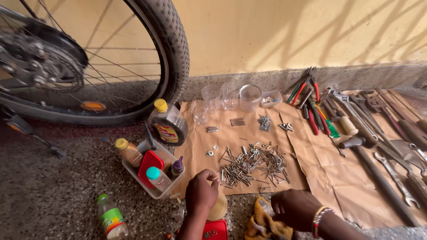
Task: The person sorts a pile of metal fasteners, including pins and washers, on a brown paper sheet on the floor. They pick up items by hand, separate them into smaller piles, and transfer some into a clear plastic cup.
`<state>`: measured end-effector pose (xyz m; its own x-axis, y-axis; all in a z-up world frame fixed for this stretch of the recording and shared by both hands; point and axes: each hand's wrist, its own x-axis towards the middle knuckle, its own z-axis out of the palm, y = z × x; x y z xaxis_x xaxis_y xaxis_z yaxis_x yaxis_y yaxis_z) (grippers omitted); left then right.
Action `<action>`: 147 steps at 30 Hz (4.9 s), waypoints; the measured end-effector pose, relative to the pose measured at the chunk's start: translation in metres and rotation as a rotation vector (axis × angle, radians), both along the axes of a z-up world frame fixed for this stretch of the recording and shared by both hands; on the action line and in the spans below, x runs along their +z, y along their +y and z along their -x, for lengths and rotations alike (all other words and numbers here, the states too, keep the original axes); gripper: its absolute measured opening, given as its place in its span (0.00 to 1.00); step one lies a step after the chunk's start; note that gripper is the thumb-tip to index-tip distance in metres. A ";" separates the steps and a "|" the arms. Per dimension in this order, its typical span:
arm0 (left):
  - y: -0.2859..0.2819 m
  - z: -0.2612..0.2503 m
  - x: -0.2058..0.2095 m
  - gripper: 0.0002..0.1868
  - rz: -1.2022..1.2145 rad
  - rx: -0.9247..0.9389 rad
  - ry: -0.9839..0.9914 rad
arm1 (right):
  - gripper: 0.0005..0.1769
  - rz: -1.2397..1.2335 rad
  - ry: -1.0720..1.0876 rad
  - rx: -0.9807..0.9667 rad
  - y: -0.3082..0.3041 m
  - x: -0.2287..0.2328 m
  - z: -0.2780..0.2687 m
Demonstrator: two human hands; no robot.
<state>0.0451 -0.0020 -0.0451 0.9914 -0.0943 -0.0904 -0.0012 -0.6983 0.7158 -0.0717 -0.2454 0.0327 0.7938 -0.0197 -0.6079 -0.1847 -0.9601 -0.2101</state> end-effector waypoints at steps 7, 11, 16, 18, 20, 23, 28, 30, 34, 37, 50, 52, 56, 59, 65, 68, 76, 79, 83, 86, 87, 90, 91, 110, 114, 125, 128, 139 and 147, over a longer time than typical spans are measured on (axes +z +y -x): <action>-0.015 -0.002 0.007 0.04 -0.100 -0.218 -0.018 | 0.15 -0.032 -0.063 -0.038 -0.009 0.008 -0.025; -0.024 0.002 0.007 0.04 -0.157 -0.280 -0.058 | 0.17 -0.058 -0.068 -0.108 -0.014 -0.003 -0.034; -0.027 0.001 -0.007 0.01 -0.205 -0.310 -0.136 | 0.20 -0.173 -0.241 -0.248 -0.030 -0.032 -0.040; -0.031 -0.004 -0.009 0.02 -0.216 -0.321 -0.146 | 0.21 -0.257 -0.358 -0.254 -0.036 -0.040 -0.044; -0.033 -0.007 -0.010 0.02 -0.252 -0.325 -0.139 | 0.21 -0.230 -0.325 -0.243 -0.040 -0.042 -0.046; -0.031 -0.006 -0.014 0.02 -0.250 -0.300 -0.170 | 0.21 -0.219 -0.290 -0.236 -0.036 -0.043 -0.043; -0.031 -0.005 -0.023 0.05 -0.195 -0.239 -0.240 | 0.19 -0.191 -0.254 -0.188 -0.031 -0.038 -0.042; -0.031 -0.005 -0.026 0.05 -0.177 -0.235 -0.273 | 0.17 -0.206 -0.238 -0.191 -0.028 -0.038 -0.041; -0.032 -0.003 -0.026 0.05 -0.056 -0.164 -0.332 | 0.18 -0.207 -0.286 -0.202 -0.033 -0.045 -0.038; -0.036 -0.009 -0.020 0.05 0.080 -0.088 -0.302 | 0.17 -0.243 -0.373 -0.259 -0.046 -0.056 -0.041; -0.067 -0.025 0.008 0.04 0.158 -0.048 -0.359 | 0.16 -0.226 -0.321 -0.359 -0.057 -0.060 -0.041; -0.066 -0.028 0.006 0.04 0.255 -0.009 -0.428 | 0.15 -0.230 -0.315 -0.356 -0.058 -0.062 -0.045; -0.063 -0.012 -0.002 0.06 0.642 0.124 0.068 | 0.15 -0.229 -0.364 -0.294 -0.060 -0.070 -0.039; -0.050 0.009 -0.001 0.09 1.009 0.278 0.398 | 0.15 -0.220 -0.343 -0.264 -0.054 -0.070 -0.038; -0.029 -0.004 -0.004 0.10 1.382 0.381 0.551 | 0.13 -0.184 -0.358 -0.262 -0.031 -0.070 -0.025; -0.023 -0.025 -0.002 0.10 1.345 0.356 0.381 | 0.13 -0.162 -0.362 -0.277 -0.019 -0.063 -0.019; -0.022 -0.044 -0.019 0.11 1.541 0.596 0.565 | 0.12 -0.017 -0.095 -0.192 0.022 -0.045 -0.041; -0.021 -0.046 -0.031 0.13 1.569 0.599 0.522 | 0.11 -0.014 -0.200 -0.198 0.041 -0.042 -0.067; -0.021 -0.046 -0.033 0.17 1.488 0.603 0.510 | 0.09 -0.037 -0.362 -0.185 0.068 -0.048 -0.097; -0.014 -0.045 -0.025 0.23 1.471 0.625 0.578 | 0.11 0.029 -0.312 -0.240 0.095 -0.056 -0.115; -0.014 -0.047 -0.022 0.25 1.480 0.631 0.610 | 0.12 0.062 -0.278 -0.266 0.098 -0.057 -0.119; -0.010 -0.047 -0.018 0.30 1.539 0.632 0.624 | 0.13 0.046 -0.504 -0.231 0.107 -0.069 -0.119; -0.009 -0.047 -0.017 0.32 1.577 0.619 0.619 | 0.13 0.067 -0.484 -0.225 0.109 -0.073 -0.118; -0.022 -0.041 -0.031 0.32 1.362 0.616 0.693 | 0.11 -0.145 -0.575 -0.374 0.057 -0.082 -0.114; -0.025 -0.043 -0.026 0.31 1.291 0.578 0.675 | 0.11 -0.202 -0.675 -0.367 0.038 -0.091 -0.118; -0.032 -0.039 -0.034 0.25 1.532 0.488 0.781 | 0.16 -0.444 -0.630 -0.383 0.073 -0.046 -0.123; -0.025 -0.042 -0.024 0.23 1.619 0.557 0.818 | 0.13 -0.443 -0.658 -0.476 0.069 -0.052 -0.123; -0.020 -0.048 -0.052 0.16 1.504 0.550 0.580 | 0.08 -0.066 -0.537 -0.433 0.070 -0.082 -0.119; -0.014 -0.052 -0.021 0.22 1.656 0.575 0.669 | 0.11 0.134 -0.388 -0.252 0.089 -0.070 -0.155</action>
